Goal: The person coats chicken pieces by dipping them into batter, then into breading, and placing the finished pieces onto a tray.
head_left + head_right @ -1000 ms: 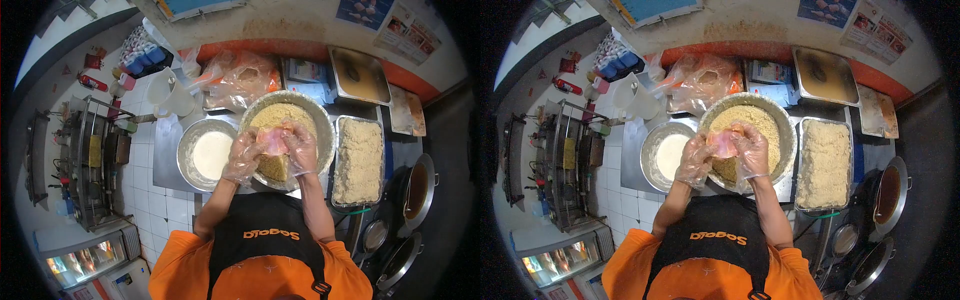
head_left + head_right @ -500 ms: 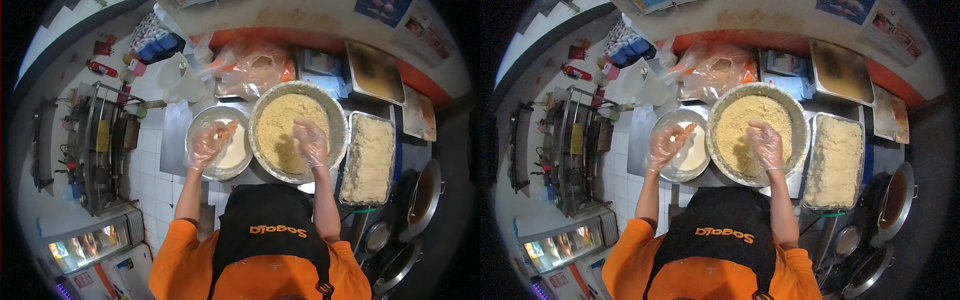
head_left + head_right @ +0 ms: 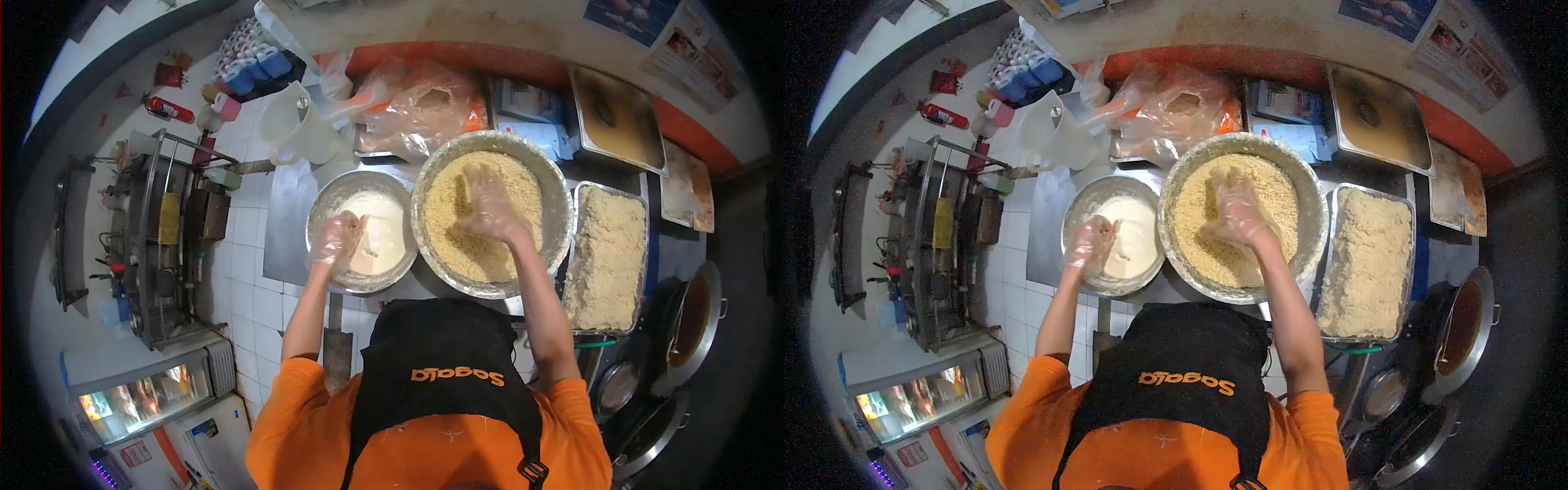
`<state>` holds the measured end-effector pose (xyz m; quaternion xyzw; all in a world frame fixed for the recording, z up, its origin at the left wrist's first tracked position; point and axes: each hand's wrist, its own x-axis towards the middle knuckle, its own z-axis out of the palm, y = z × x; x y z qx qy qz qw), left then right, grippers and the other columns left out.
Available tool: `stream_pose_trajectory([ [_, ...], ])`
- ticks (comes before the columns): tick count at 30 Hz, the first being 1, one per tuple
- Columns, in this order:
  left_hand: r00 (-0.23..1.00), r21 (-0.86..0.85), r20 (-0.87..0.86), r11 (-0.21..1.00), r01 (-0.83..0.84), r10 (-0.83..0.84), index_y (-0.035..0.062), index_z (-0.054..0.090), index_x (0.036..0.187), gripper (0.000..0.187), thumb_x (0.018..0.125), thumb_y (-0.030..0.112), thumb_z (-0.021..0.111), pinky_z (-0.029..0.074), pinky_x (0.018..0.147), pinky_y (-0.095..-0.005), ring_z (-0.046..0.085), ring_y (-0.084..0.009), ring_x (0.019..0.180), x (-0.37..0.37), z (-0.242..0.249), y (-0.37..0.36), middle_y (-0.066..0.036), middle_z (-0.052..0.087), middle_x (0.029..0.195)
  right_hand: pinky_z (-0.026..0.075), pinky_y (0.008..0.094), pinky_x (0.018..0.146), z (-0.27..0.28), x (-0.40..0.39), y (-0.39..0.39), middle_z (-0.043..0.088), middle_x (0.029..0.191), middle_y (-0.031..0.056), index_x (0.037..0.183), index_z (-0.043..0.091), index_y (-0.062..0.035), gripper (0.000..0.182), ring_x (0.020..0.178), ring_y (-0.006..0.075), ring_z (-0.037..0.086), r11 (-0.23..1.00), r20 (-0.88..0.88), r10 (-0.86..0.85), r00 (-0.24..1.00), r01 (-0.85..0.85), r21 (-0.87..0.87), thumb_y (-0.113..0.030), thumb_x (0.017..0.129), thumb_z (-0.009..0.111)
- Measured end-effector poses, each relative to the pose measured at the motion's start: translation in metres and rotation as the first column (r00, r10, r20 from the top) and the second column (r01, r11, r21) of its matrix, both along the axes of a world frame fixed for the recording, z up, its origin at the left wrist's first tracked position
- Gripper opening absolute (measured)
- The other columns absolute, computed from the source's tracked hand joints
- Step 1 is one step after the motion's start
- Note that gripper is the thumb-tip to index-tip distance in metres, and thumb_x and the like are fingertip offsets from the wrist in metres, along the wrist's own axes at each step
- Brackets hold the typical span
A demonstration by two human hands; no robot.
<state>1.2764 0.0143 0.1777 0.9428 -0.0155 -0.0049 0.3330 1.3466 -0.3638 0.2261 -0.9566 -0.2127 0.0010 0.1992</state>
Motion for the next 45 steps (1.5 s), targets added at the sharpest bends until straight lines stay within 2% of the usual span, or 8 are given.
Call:
stream_pose_trajectory([
  [3,0.998,0.273,0.058,0.962,-0.007,-0.009,0.0086,0.066,0.09,0.016,0.086,0.022,0.074,0.053,0.064,-0.0439,0.068,-0.038,0.073,0.009,-0.024,-0.009,-0.02,0.069,0.079,0.025,0.0625,0.118,0.021,-0.005,0.028,0.021,0.163,0.028,0.162,0.019,-0.0153,0.12,0.151,0.0511,0.01,0.95,-0.347,-0.007,0.938,-0.101,-0.294,-0.056,0.068,0.082],
  [10,0.944,-0.561,-0.331,0.801,-0.21,0.016,-0.0011,0.064,0.094,0.023,0.08,0.004,0.082,0.055,0.065,-0.0256,0.067,-0.0132,0.074,0.005,0.042,-0.001,-0.007,0.07,0.082,0.053,0.0533,0.092,-0.033,0.004,0.004,0.065,0.125,0.0224,0.139,0.052,-0.0106,0.063,0.112,0.0401,0.066,0.945,-0.354,0.093,0.931,-0.194,-0.262,-0.032,0.083,0.072],
  [14,0.944,-0.55,-0.294,0.782,-0.294,0.148,0.0003,0.066,0.088,0.018,0.084,0.01,0.082,0.051,0.064,-0.0225,0.063,-0.0094,0.07,-0.007,0.109,-0.016,-0.006,0.069,0.079,0.056,0.0449,0.089,-0.002,0.016,0.0,0.072,0.105,0.0201,0.128,0.059,-0.0086,0.042,0.097,0.0366,0.072,0.905,-0.459,0.025,0.888,-0.215,-0.366,-0.019,0.088,0.064],
  [25,0.954,-0.436,-0.192,0.851,-0.292,0.229,-0.0016,0.069,0.091,0.023,0.082,0.014,0.083,0.049,0.062,-0.0252,0.059,-0.0085,0.068,-0.003,0.112,-0.031,-0.003,0.067,0.076,0.035,0.0658,0.112,0.034,-0.015,0.032,0.015,0.167,0.0209,0.16,0.025,-0.0168,0.102,0.149,0.0462,0.026,0.919,-0.385,0.064,0.921,-0.204,-0.336,-0.04,0.076,0.079],
  [34,0.997,-0.799,0.004,0.599,0.05,-0.077,0.0003,0.067,0.1,0.023,0.083,0.008,0.081,0.055,0.075,-0.0291,0.065,-0.0137,0.084,0.034,0.161,-0.149,-0.005,0.068,0.088,0.054,0.049,0.09,0.003,-0.016,-0.025,0.071,0.109,0.0218,0.103,0.074,-0.001,0.029,0.101,0.0408,0.069,0.926,-0.431,-0.055,0.901,-0.116,-0.36,-0.019,0.083,0.062],
  [39,0.993,-0.46,-0.11,0.887,-0.024,-0.03,0.0028,0.065,0.092,0.021,0.082,0.013,0.08,0.053,0.065,-0.032,0.068,-0.0184,0.074,0.063,0.069,-0.22,-0.007,0.068,0.081,0.054,0.0463,0.093,0.005,-0.024,-0.071,0.072,0.11,0.0244,0.106,0.075,0.0002,0.03,0.105,0.0404,0.069,0.92,-0.4,-0.245,0.883,0.081,-0.383,-0.016,0.087,0.059],
  [41,0.985,-0.038,-0.05,0.986,0.162,-0.164,0.0032,0.066,0.099,0.021,0.085,0.019,0.069,0.056,0.073,-0.0447,0.07,-0.0381,0.084,0.069,0.02,-0.225,-0.025,0.067,0.088,0.053,0.0465,0.094,-0.065,-0.04,-0.077,0.067,0.117,0.0292,0.117,0.069,0.0007,0.036,0.109,0.0403,0.067,0.895,0.256,-0.295,0.921,0.36,-0.264,-0.017,0.088,0.06],
  [45,0.99,0.13,-0.009,0.981,0.141,-0.141,0.0043,0.065,0.094,0.015,0.085,0.016,0.065,0.054,0.074,-0.0512,0.067,-0.0427,0.084,0.072,-0.009,-0.223,-0.023,0.068,0.088,0.054,0.0451,0.093,-0.098,-0.031,-0.074,0.062,0.124,0.0326,0.127,0.06,0.0031,0.047,0.112,0.04,0.065,0.859,-0.209,-0.509,0.835,0.476,-0.19,-0.021,0.087,0.065],
])
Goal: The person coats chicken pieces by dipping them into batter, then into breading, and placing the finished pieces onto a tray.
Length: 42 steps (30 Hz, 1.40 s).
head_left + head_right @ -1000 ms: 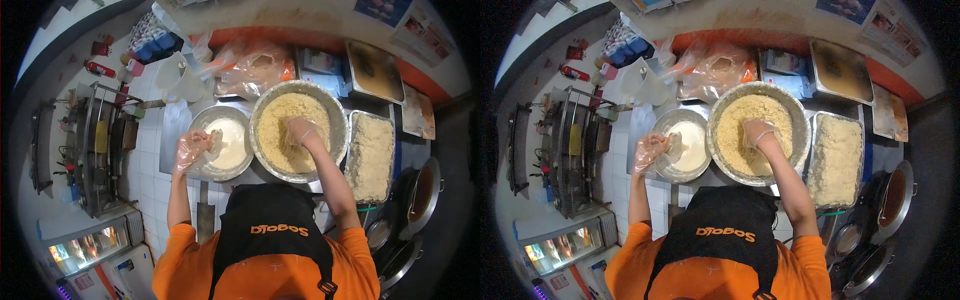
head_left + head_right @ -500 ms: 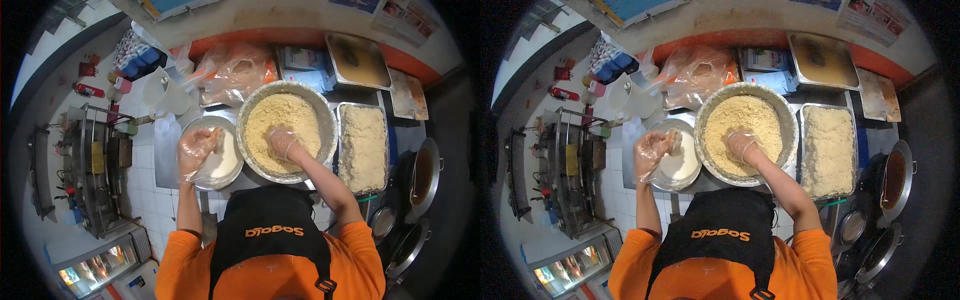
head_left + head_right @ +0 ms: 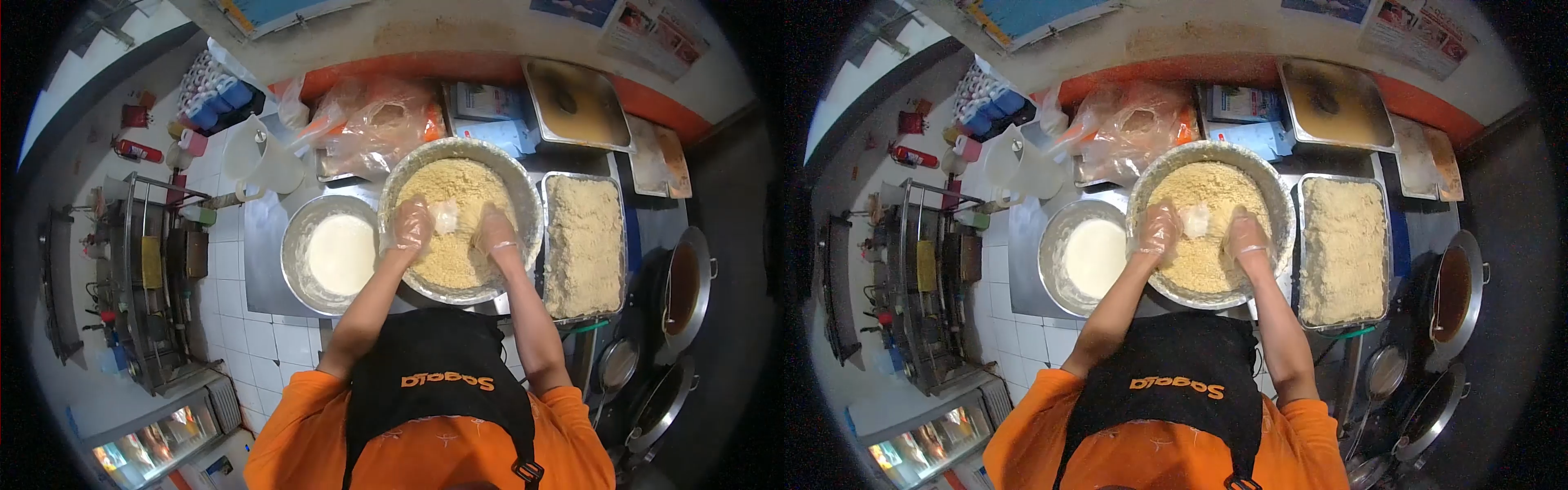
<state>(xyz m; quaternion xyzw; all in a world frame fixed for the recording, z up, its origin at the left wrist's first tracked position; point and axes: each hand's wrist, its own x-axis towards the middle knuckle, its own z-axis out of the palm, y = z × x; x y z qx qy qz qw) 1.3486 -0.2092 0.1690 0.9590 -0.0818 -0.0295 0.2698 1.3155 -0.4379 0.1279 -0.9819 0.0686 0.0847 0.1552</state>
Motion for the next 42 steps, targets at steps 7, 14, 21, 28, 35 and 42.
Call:
stream_pose_trajectory([
  [7,0.989,-0.006,0.147,1.0,0.015,-0.014,0.0027,0.062,0.091,0.017,0.085,0.018,0.066,0.053,0.075,-0.0497,0.065,-0.0423,0.084,0.003,0.005,0.01,-0.023,0.065,0.085,0.055,0.0446,0.085,0.037,-0.011,0.028,0.07,0.095,0.0266,0.096,0.067,0.0073,0.032,0.095,0.0404,0.069,0.972,0.141,0.23,0.963,-0.235,0.021,-0.02,0.079,0.071],
  [14,0.982,-0.019,0.168,0.995,0.095,-0.09,0.0035,0.061,0.099,0.019,0.083,0.014,0.065,0.051,0.077,-0.0522,0.064,-0.0429,0.091,0.001,0.001,0.019,-0.023,0.064,0.09,0.054,0.0498,0.077,0.044,-0.013,0.047,0.069,0.085,0.0274,0.086,0.069,0.003,0.031,0.084,0.0456,0.068,0.974,0.011,0.095,0.995,-0.096,0.206,-0.02,0.069,0.081],
  [21,0.996,0.022,0.082,0.999,-0.031,0.029,0.0031,0.062,0.102,0.023,0.079,0.002,0.06,0.053,0.072,-0.0502,0.066,-0.04,0.082,-0.004,0.047,0.016,-0.019,0.065,0.087,0.043,0.0454,0.107,0.093,-0.002,0.085,0.06,0.126,0.0311,0.123,0.061,0.0046,0.043,0.121,0.0434,0.057,0.951,0.024,0.307,0.951,-0.307,-0.029,-0.012,0.084,0.062],
  [28,0.809,0.217,0.265,0.85,0.48,-0.525,0.002,0.059,0.132,0.048,0.085,0.003,0.05,0.04,0.114,-0.0403,0.063,-0.0304,0.117,-0.009,0.036,0.005,-0.018,0.07,0.117,0.027,0.0442,0.122,0.047,0.008,0.061,0.024,0.164,0.0225,0.155,0.034,-0.0055,0.066,0.149,0.0362,0.033,0.796,0.095,0.605,0.791,-0.6,-0.073,-0.006,0.09,0.045],
  [35,0.755,0.423,-0.444,0.631,0.651,-0.482,-0.0103,0.029,0.152,0.066,0.093,0.016,0.044,0.036,0.115,-0.0478,0.048,-0.0303,0.138,-0.012,0.06,-0.007,-0.022,0.049,0.149,0.055,0.0452,0.086,0.068,0.018,0.039,0.072,0.103,0.0254,0.109,0.071,0.0043,0.047,0.096,0.0412,0.07,0.979,0.044,0.122,0.991,-0.128,0.159,-0.037,0.085,0.07],
  [42,0.933,0.08,0.077,0.935,0.346,-0.352,-0.003,0.045,0.147,0.062,0.089,0.014,0.059,0.052,0.076,-0.0342,0.066,-0.0226,0.095,-0.001,0.054,0.038,-0.019,0.07,0.11,0.054,0.0414,0.086,0.023,0.028,0.029,0.073,0.103,0.025,0.113,0.067,0.0109,0.068,0.096,0.0348,0.071,0.783,-0.084,-0.119,0.989,0.146,0.605,-0.045,0.077,0.082],
])
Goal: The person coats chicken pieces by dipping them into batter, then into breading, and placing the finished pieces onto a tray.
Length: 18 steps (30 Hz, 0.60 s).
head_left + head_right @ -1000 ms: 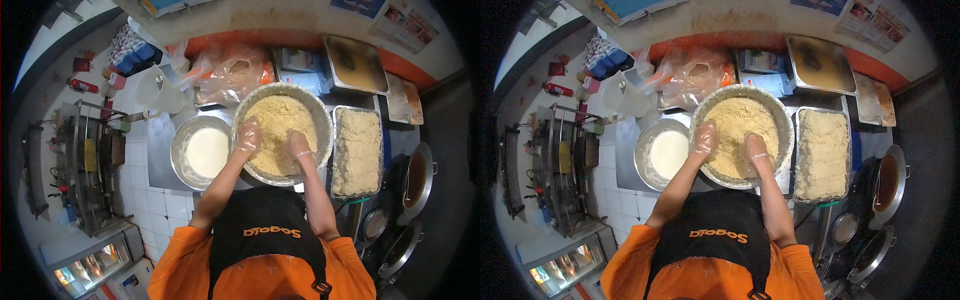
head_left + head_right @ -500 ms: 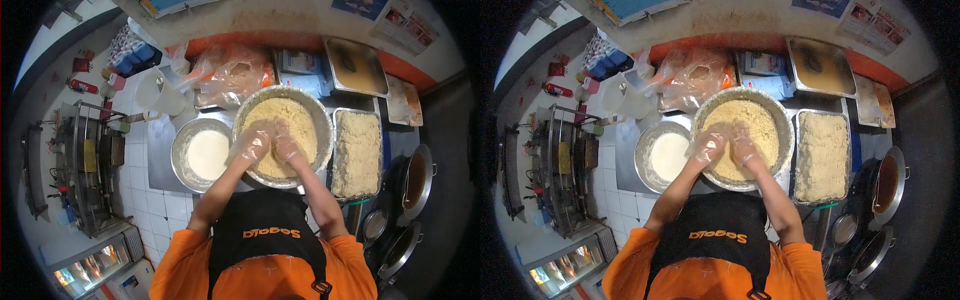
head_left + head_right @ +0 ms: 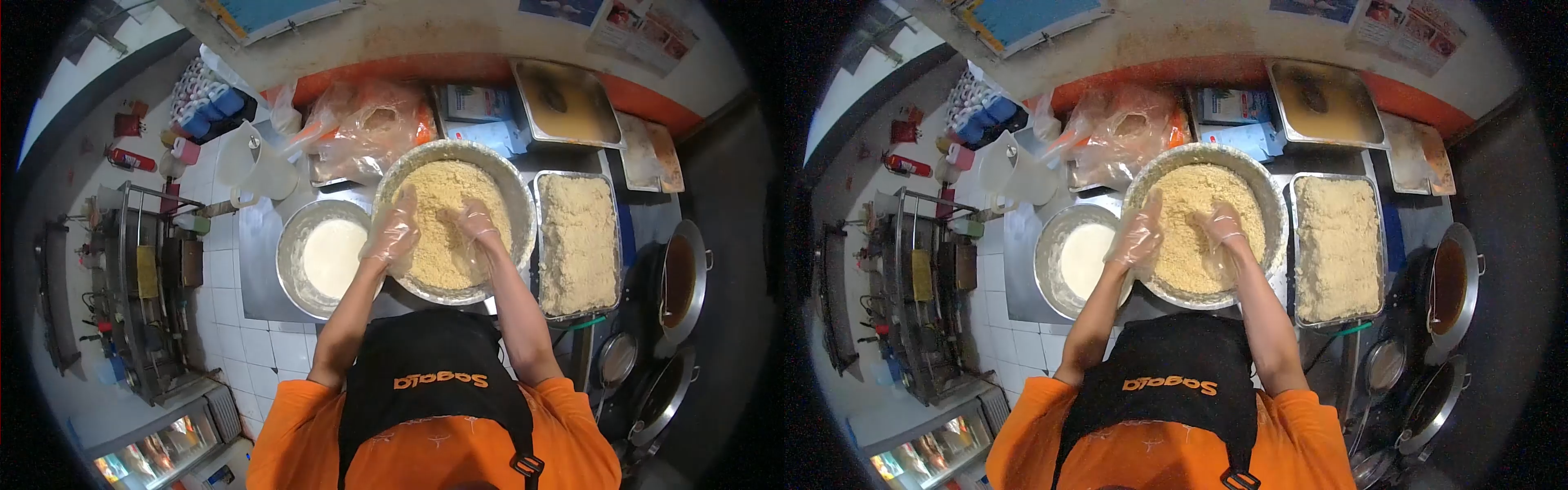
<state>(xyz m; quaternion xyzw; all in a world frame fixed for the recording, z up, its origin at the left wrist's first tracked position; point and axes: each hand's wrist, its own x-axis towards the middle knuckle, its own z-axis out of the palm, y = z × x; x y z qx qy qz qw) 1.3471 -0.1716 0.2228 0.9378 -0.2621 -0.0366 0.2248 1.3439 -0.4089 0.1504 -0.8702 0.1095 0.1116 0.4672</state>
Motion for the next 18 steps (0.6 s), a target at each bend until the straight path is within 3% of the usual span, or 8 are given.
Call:
stream_pose_trajectory([
  [2,0.665,-0.594,-0.732,0.613,-0.52,-0.145,-0.0033,0.038,0.152,0.066,0.09,0.001,0.057,0.051,0.076,-0.0406,0.065,-0.0219,0.096,0.001,0.002,0.012,-0.012,0.055,0.147,0.055,0.0398,0.084,0.01,-0.001,-0.001,0.074,0.101,0.0225,0.113,0.068,0.0097,0.063,0.094,0.032,0.072,0.999,0.135,-0.037,0.99,0.033,0.029,-0.041,0.079,0.082],
  [3,0.78,-0.71,-0.616,0.506,-0.489,-0.111,0.0014,0.062,0.119,0.026,0.097,0.014,0.065,0.045,0.053,-0.0275,0.057,-0.01,0.074,0.001,-0.019,0.013,-0.01,0.072,0.108,0.054,0.0395,0.08,0.046,-0.007,0.0,0.074,0.098,0.0208,0.111,0.068,0.0085,0.055,0.089,0.0293,0.071,0.993,0.194,-0.064,0.979,0.043,0.108,-0.035,0.08,0.081],
  [6,0.985,-0.787,-0.17,0.604,-0.124,-0.019,0.0008,0.06,0.113,0.02,0.096,0.011,0.063,0.048,0.057,-0.0291,0.061,-0.0123,0.076,0.005,-0.04,0.015,-0.012,0.071,0.116,0.054,0.0385,0.078,0.106,-0.008,0.003,0.075,0.098,0.0191,0.112,0.07,0.0038,0.044,0.087,0.0267,0.071,0.995,0.178,-0.031,0.984,0.015,0.095,-0.025,0.08,0.081],
  [8,0.973,-0.826,-0.222,0.543,-0.154,-0.061,0.0002,0.059,0.117,0.024,0.096,0.012,0.063,0.049,0.058,-0.029,0.062,-0.0137,0.078,0.009,-0.064,0.017,-0.013,0.071,0.119,0.055,0.0379,0.08,0.109,-0.01,0.012,0.075,0.098,0.0184,0.112,0.072,-0.0001,0.043,0.091,0.0281,0.072,0.972,0.158,0.204,0.966,-0.18,-0.149,-0.025,0.079,0.082],
  [10,0.959,-0.859,-0.264,0.478,-0.182,-0.108,-0.0005,0.058,0.12,0.028,0.096,0.013,0.062,0.05,0.059,-0.0288,0.063,-0.015,0.08,0.013,-0.072,0.014,-0.014,0.07,0.122,0.055,0.0383,0.085,0.088,-0.023,0.015,0.074,0.104,0.0206,0.118,0.069,0.0013,0.057,0.097,0.0297,0.072,0.973,0.279,0.194,0.94,-0.22,0.066,-0.031,0.075,0.086],
  [12,1.0,-0.391,-0.03,0.92,-0.012,0.001,-0.0006,0.055,0.131,0.038,0.095,0.012,0.055,0.055,0.067,-0.0356,0.068,-0.0233,0.085,0.007,-0.054,0.012,-0.018,0.069,0.123,0.054,0.0389,0.093,0.108,-0.04,0.014,0.07,0.112,0.0247,0.128,0.062,0.0041,0.076,0.109,0.0335,0.068,0.961,0.086,0.257,0.963,-0.245,-0.13,-0.039,0.071,0.088],
  [15,0.999,0.078,0.025,0.996,0.044,-0.046,0.0008,0.051,0.141,0.05,0.092,0.011,0.052,0.055,0.077,-0.0437,0.07,-0.0325,0.09,-0.01,-0.028,0.005,-0.023,0.069,0.119,0.052,0.0453,0.096,0.108,-0.065,0.022,0.068,0.109,0.0272,0.11,0.068,0.0045,0.069,0.11,0.0394,0.064,0.799,-0.142,0.212,0.967,-0.255,-0.544,-0.043,0.065,0.088],
  [18,0.998,0.081,0.032,0.995,0.053,-0.056,-0.0004,0.044,0.145,0.059,0.088,0.009,0.051,0.053,0.081,-0.046,0.067,-0.0368,0.094,-0.02,-0.043,0.006,-0.027,0.064,0.123,0.052,0.0488,0.093,0.013,-0.074,0.016,0.069,0.104,0.0268,0.106,0.068,0.0056,0.067,0.106,0.0401,0.065,0.706,-0.199,0.249,0.948,-0.319,-0.633,-0.04,0.061,0.089],
])
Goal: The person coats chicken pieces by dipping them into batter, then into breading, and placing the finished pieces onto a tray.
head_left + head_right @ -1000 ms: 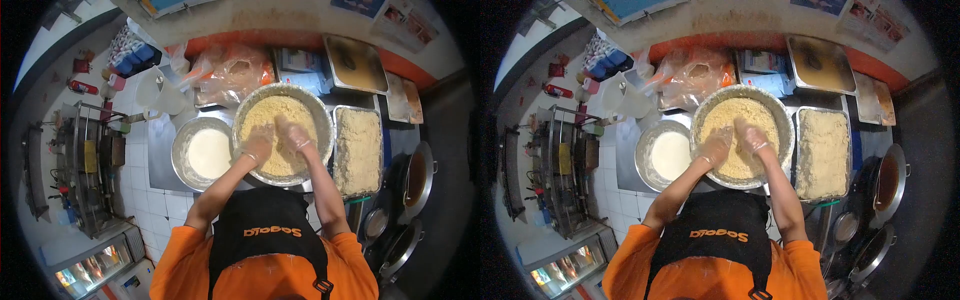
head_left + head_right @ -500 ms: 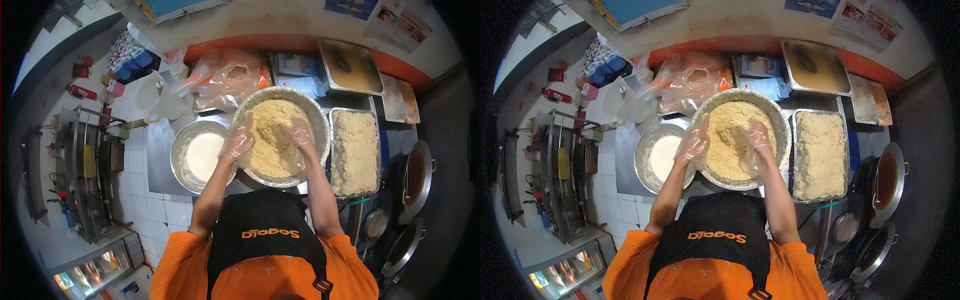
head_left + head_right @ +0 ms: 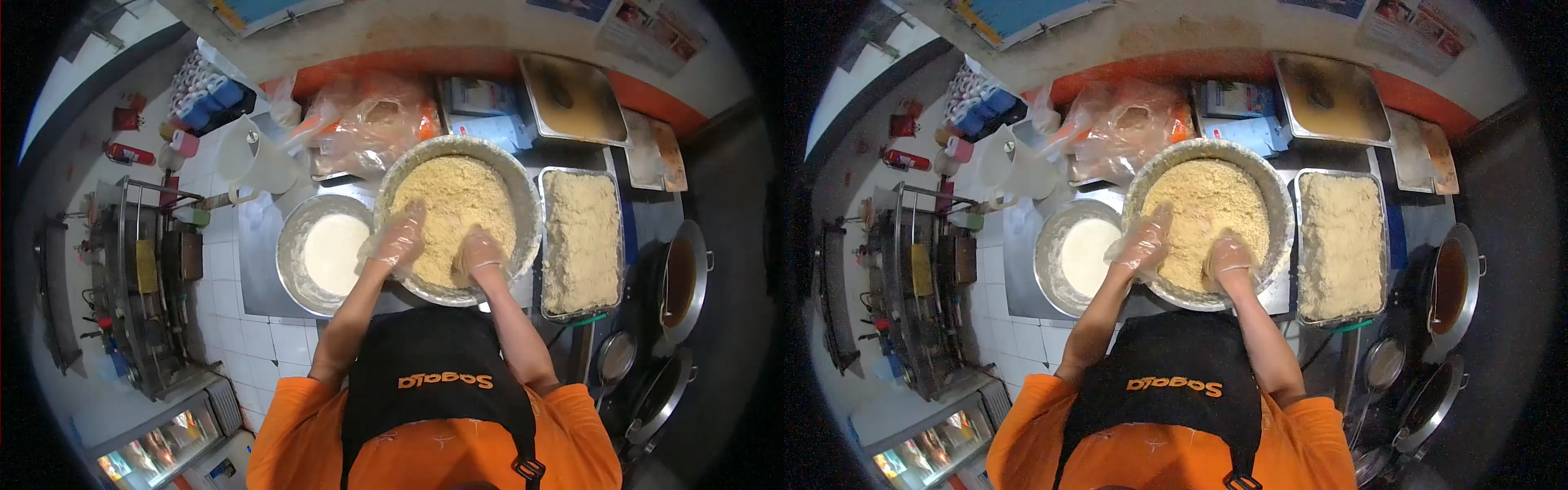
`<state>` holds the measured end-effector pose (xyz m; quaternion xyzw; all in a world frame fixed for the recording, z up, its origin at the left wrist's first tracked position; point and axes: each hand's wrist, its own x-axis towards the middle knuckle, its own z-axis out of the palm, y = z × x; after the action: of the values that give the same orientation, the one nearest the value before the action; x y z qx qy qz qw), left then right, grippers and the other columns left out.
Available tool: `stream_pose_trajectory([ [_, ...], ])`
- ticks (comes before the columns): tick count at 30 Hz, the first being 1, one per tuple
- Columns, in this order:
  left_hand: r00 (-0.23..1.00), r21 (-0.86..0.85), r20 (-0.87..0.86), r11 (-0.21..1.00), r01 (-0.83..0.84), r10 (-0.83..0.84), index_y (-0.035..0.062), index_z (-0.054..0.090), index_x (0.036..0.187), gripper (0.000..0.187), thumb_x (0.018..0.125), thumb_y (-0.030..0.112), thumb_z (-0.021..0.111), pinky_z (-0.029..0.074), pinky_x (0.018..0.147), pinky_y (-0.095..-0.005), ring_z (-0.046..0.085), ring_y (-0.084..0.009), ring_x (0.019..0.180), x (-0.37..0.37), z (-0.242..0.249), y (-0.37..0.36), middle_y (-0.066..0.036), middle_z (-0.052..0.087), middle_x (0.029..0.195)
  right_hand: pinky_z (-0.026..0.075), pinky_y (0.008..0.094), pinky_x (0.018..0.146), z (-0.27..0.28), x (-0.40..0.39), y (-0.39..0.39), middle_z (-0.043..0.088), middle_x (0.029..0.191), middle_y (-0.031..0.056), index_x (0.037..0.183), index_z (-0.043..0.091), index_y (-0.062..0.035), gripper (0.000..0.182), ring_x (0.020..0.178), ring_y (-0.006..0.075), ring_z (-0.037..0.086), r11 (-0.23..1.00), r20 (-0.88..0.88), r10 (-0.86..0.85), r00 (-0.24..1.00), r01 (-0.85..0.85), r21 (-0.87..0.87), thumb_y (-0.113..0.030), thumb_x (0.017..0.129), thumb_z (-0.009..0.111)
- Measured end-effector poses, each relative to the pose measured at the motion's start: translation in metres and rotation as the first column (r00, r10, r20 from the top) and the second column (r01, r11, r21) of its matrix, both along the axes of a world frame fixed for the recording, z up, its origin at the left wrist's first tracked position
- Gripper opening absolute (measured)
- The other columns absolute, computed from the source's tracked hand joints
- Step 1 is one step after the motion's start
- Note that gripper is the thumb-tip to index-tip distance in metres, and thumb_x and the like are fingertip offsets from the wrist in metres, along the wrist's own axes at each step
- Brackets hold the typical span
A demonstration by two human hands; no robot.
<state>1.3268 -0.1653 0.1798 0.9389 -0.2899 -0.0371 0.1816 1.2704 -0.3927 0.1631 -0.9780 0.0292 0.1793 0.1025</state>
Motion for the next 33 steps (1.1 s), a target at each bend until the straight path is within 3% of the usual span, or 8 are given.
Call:
stream_pose_trajectory([
  [16,0.995,-0.249,-0.101,0.968,-0.036,0.011,-0.0043,0.029,0.153,0.074,0.082,0.003,0.05,0.046,0.1,-0.05,0.059,-0.0467,0.111,0.0,0.021,-0.006,-0.032,0.058,0.129,0.055,0.0455,0.089,0.088,0.03,0.022,0.069,0.1,0.0324,0.103,0.069,0.0099,0.033,0.099,0.0462,0.068,0.877,0.041,-0.092,0.995,0.061,0.477,-0.014,0.081,0.07],
  [17,0.965,-0.096,-0.247,0.989,-0.109,0.083,-0.0035,0.031,0.153,0.074,0.082,0.004,0.05,0.045,0.102,-0.0482,0.059,-0.0445,0.114,0.002,0.056,-0.016,-0.031,0.057,0.131,0.049,0.046,0.099,0.083,0.032,0.026,0.063,0.115,0.0338,0.118,0.062,0.012,0.04,0.112,0.046,0.062,0.937,0.253,0.336,0.907,-0.294,-0.19,-0.011,0.085,0.06],
  [18,0.91,0.068,-0.377,0.985,-0.156,0.17,-0.0026,0.032,0.153,0.073,0.083,0.005,0.051,0.045,0.104,-0.0465,0.058,-0.0424,0.118,0.004,0.075,-0.022,-0.03,0.057,0.133,0.044,0.0464,0.109,0.072,0.03,0.032,0.058,0.131,0.0351,0.132,0.055,0.0141,0.048,0.125,0.0459,0.057,0.481,0.122,0.731,0.671,-0.381,-0.79,-0.008,0.09,0.05],
  [20,0.98,0.004,-0.19,0.998,-0.061,0.061,-0.0051,0.034,0.152,0.072,0.082,0.004,0.05,0.045,0.106,-0.0431,0.059,-0.0399,0.119,0.005,0.041,-0.016,-0.03,0.059,0.129,0.028,0.0487,0.12,-0.006,0.023,0.053,0.036,0.153,0.0337,0.149,0.031,0.0153,0.061,0.141,0.046,0.04,0.435,0.254,0.613,0.748,-0.052,-0.899,-0.005,0.093,0.038],
  [22,0.999,-0.041,0.009,0.998,0.039,-0.038,-0.0077,0.035,0.15,0.071,0.082,0.003,0.05,0.045,0.107,-0.0398,0.059,-0.0375,0.12,0.007,0.029,-0.017,-0.029,0.061,0.124,0.03,0.0484,0.12,-0.012,0.029,0.041,0.027,0.158,0.0334,0.152,0.024,0.0138,0.065,0.144,0.0462,0.035,0.937,0.376,0.349,0.859,-0.325,-0.126,-0.005,0.092,0.039],
  [25,0.98,-0.224,-0.134,0.968,0.113,-0.145,-0.0114,0.031,0.151,0.07,0.085,0.007,0.048,0.039,0.113,-0.0413,0.057,-0.0353,0.125,-0.004,0.03,-0.027,-0.029,0.061,0.129,0.043,0.046,0.11,-0.01,0.048,0.004,0.051,0.142,0.0316,0.152,0.03,0.0077,0.069,0.128,0.0408,0.056,0.931,0.357,0.316,0.879,-0.36,0.063,-0.005,0.086,0.048],
  [27,0.958,0.389,-0.158,0.876,0.285,-0.241,-0.0165,0.032,0.147,0.073,0.084,0.013,0.051,0.029,0.12,-0.0427,0.043,-0.0348,0.142,-0.004,0.03,-0.047,-0.032,0.042,0.151,0.046,0.0438,0.106,0.012,0.055,-0.028,0.058,0.135,0.0301,0.148,0.042,0.0047,0.065,0.122,0.0376,0.061,0.893,0.12,0.351,0.929,-0.37,0.255,-0.006,0.084,0.051],
  [33,0.916,0.301,-0.073,0.867,0.397,-0.395,-0.0179,0.032,0.146,0.075,0.081,0.013,0.053,0.029,0.12,-0.046,0.043,-0.0412,0.141,0.006,0.031,-0.066,-0.036,0.039,0.15,0.054,0.0514,0.077,0.012,0.043,-0.046,0.069,0.088,0.027,0.089,0.071,0.0028,0.029,0.084,0.0442,0.067,0.79,0.319,-0.427,0.846,0.178,0.587,-0.025,0.089,0.06],
])
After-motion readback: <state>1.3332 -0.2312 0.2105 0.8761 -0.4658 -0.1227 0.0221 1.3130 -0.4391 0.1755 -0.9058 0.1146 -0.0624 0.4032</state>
